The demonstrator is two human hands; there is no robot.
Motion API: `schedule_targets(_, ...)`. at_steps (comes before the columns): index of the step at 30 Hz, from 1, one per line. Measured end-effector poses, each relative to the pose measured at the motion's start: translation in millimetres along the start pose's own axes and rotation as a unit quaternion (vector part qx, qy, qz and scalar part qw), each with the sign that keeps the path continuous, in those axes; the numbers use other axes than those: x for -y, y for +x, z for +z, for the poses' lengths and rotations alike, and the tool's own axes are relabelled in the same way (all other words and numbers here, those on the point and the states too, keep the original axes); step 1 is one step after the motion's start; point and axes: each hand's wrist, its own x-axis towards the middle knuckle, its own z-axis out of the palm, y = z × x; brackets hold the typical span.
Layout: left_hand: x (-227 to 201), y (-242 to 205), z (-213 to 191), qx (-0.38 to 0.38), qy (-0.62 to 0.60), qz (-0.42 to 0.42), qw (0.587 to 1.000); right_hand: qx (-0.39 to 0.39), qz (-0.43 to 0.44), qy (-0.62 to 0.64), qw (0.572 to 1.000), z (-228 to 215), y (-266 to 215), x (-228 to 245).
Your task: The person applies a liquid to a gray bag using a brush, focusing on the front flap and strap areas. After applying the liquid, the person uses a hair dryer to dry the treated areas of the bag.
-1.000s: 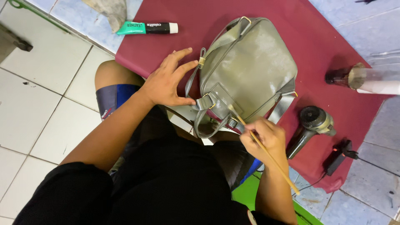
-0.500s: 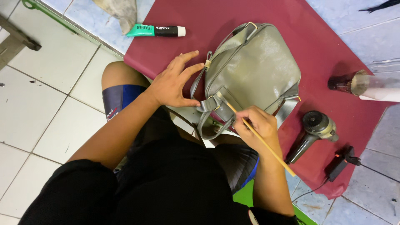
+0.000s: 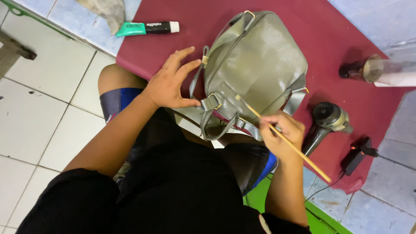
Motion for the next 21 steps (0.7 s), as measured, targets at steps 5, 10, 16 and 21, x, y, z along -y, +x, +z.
schedule_targets(5,-5,2,-1,-0.002,-0.005,-0.008,1.0,0.028,0.033,-0.012,0.999,-13,-15,-8)
schedule_targets(10,-6,2,-2,0.003,-0.009,-0.005,1.0,-0.001,0.053,-0.024,0.998,-26,-31,-19)
schedule_targets(16,-4,3,2,-0.004,-0.005,-0.007,1.0,0.003,0.043,0.009,0.999,-22,-28,-15)
schedule_targets(21,-3,0,4,-0.011,0.001,-0.013,1.0,-0.009,0.053,0.022,0.998,-28,-45,-18)
